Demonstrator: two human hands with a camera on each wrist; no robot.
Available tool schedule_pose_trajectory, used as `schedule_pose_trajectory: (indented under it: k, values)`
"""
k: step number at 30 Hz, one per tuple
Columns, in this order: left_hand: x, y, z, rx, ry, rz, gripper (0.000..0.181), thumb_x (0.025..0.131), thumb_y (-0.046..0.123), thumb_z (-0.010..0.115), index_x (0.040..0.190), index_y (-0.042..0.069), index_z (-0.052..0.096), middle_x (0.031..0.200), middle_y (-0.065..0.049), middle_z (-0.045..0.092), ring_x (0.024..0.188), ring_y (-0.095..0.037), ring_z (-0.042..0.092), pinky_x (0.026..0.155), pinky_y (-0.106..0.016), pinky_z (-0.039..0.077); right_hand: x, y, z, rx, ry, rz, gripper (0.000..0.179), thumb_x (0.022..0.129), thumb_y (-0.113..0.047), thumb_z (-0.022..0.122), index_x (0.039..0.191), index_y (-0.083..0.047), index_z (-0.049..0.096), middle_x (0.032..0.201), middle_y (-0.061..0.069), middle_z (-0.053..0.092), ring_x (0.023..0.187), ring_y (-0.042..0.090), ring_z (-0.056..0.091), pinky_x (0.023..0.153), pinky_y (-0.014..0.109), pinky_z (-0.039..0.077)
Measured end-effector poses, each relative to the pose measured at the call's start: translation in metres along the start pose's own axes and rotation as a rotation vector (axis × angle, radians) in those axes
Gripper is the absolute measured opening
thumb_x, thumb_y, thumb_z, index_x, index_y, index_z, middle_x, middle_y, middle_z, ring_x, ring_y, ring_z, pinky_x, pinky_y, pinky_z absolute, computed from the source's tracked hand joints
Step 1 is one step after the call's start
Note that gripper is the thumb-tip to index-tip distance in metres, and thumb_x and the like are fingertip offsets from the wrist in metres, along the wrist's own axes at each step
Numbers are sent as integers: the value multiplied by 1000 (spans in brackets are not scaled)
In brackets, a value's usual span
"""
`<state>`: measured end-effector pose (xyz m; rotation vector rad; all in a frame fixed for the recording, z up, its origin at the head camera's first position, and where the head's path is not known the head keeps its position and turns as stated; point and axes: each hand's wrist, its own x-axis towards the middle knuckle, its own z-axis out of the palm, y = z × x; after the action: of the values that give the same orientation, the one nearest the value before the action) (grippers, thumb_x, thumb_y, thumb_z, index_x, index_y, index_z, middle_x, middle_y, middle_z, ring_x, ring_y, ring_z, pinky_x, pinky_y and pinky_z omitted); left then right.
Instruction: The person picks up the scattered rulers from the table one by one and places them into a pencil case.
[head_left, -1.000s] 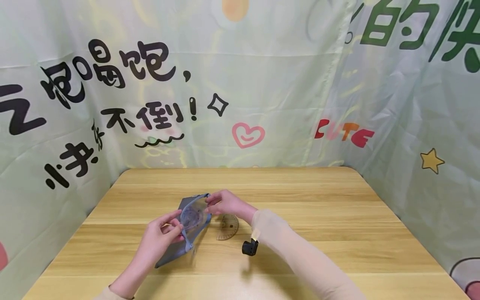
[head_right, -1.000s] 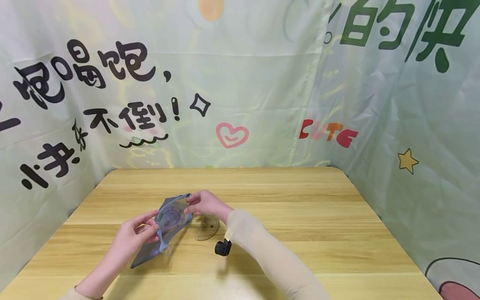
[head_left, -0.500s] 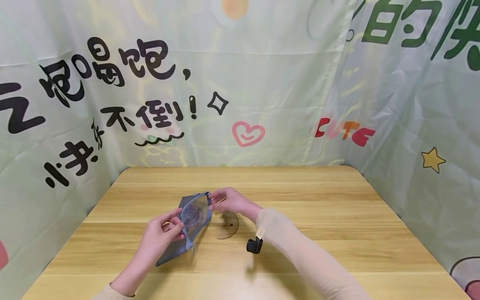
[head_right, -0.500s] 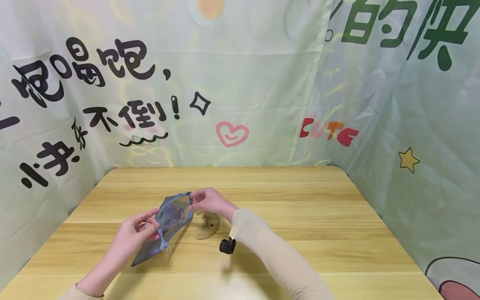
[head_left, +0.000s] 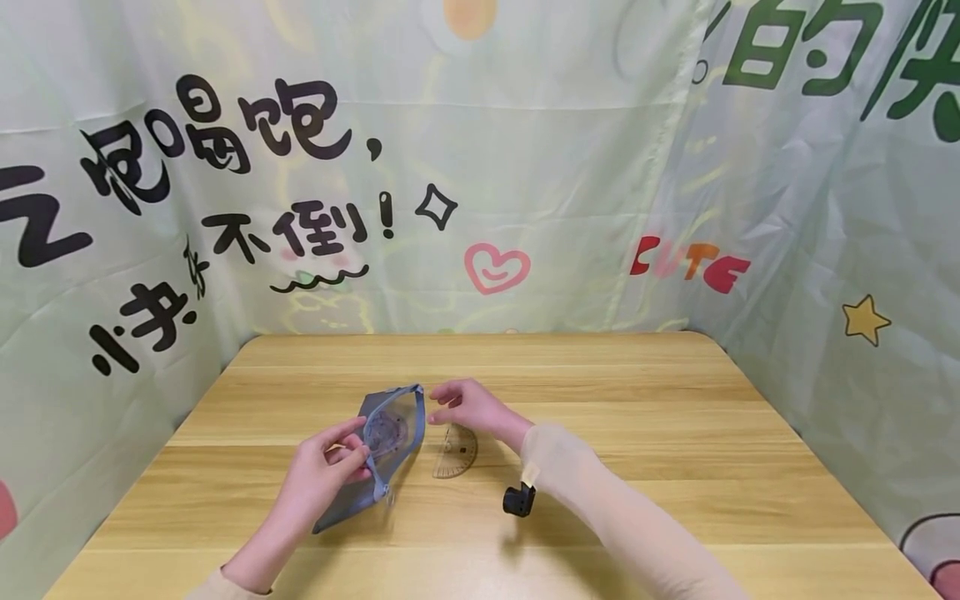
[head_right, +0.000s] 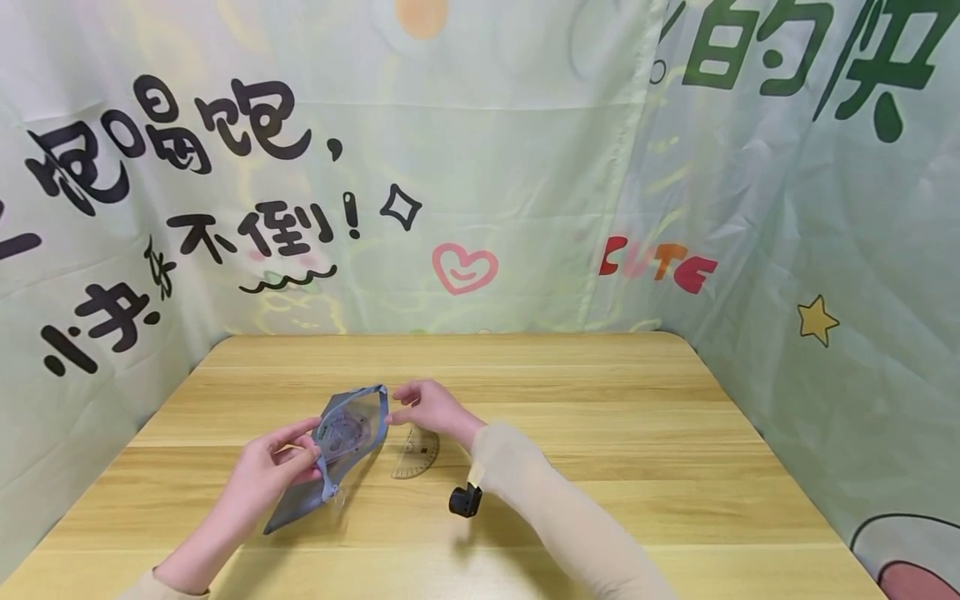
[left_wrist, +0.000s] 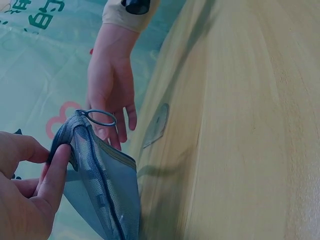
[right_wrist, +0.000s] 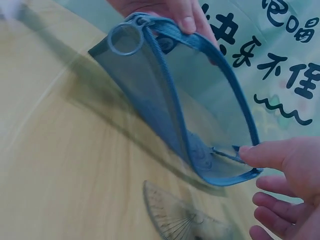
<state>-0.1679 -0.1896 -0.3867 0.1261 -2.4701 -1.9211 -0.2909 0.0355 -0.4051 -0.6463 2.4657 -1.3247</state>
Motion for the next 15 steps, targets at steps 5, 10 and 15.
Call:
schedule_pose_trajectory:
  k: [5, 10, 15]
  values:
    - [0, 1, 1, 1, 0, -1, 49, 92, -4, 60, 140, -4, 50, 93, -6, 55, 74, -3, 64, 72, -23, 63, -5, 7, 2, -21, 32, 7, 46, 85, -19, 75, 124, 2, 63, 119, 21, 65, 101, 23, 61, 87, 29, 55]
    - [0, 1, 1, 2, 2, -1, 49, 92, -4, 60, 140, -4, 49, 94, -6, 55, 74, -3, 64, 71, -22, 63, -9, 10, 1, -27, 36, 25, 46, 85, -22, 76, 124, 0, 64, 118, 18, 66, 100, 21, 60, 89, 30, 55]
    - [-1, -1, 2, 4, -2, -3, 50, 92, -4, 60, 140, -4, 49, 94, -6, 56, 75, -4, 64, 71, -22, 63, -12, 14, 0, -46, 28, 23, 50, 85, -26, 76, 126, -1, 63, 120, 17, 65, 103, 22, 61, 93, 35, 55]
